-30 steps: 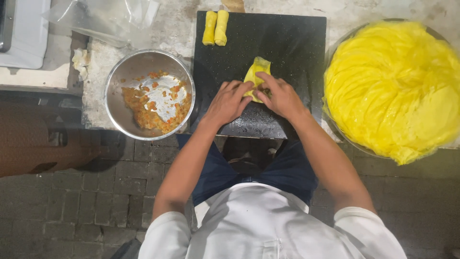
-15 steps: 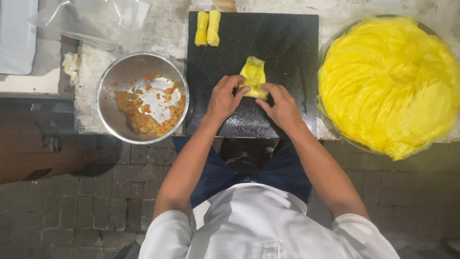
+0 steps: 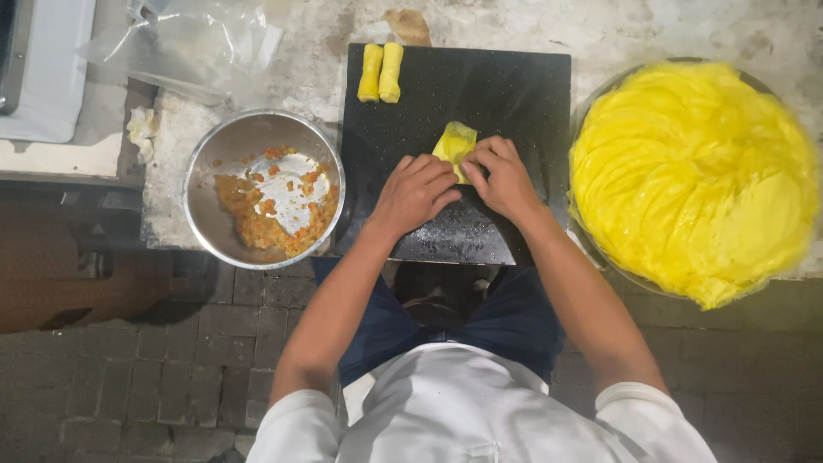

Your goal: The person repeatedly takes thin yellow sheets, places a small amount of filling from a metal bowl onto each sheet, folds the sides, and rolls them into cylindrical shapes. The finished rolls are placed on a black cutting board.

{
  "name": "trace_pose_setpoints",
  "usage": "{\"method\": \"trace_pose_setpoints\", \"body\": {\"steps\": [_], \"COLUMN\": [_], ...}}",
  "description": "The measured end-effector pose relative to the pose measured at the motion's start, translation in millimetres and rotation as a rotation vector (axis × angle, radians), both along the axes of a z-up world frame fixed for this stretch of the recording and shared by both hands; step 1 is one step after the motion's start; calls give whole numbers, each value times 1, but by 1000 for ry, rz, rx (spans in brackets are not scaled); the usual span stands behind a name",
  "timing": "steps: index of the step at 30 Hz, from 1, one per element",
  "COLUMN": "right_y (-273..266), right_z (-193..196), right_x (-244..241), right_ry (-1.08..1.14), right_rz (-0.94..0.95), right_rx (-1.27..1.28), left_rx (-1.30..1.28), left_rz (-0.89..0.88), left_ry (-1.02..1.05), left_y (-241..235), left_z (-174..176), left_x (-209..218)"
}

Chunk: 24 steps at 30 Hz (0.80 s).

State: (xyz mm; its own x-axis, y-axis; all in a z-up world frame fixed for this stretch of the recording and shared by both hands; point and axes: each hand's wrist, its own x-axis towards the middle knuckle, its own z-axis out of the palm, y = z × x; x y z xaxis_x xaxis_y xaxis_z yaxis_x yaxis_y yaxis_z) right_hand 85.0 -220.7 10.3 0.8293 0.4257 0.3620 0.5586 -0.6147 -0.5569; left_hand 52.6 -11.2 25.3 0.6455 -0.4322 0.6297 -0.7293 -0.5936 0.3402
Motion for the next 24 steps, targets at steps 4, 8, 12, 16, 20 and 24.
{"method": "trace_pose_setpoints", "body": {"steps": [4, 8, 12, 16, 20, 24], "right_y": [0, -2, -3, -6, -4, -5], "right_z": [2, 13, 21, 12, 8, -7], "right_x": [7, 0, -5, 5, 13, 28], "right_ry": [76, -42, -126, -119, -54, -83], "right_rz": [-48, 13, 74, 63, 29, -13], "right_rx": [24, 80, 8, -13, -32, -39], "left_rx": [27, -71, -180, -276, -166, 126], "left_rz": [65, 82, 128, 175, 157, 131], "left_ry": [-19, 182, 392, 474, 271, 6], "left_y": [1, 3, 0, -5, -5, -1], "left_z": [-16, -16, -17, -19, -2, -9], "left_x": [12, 21, 32, 40, 34, 30]}}
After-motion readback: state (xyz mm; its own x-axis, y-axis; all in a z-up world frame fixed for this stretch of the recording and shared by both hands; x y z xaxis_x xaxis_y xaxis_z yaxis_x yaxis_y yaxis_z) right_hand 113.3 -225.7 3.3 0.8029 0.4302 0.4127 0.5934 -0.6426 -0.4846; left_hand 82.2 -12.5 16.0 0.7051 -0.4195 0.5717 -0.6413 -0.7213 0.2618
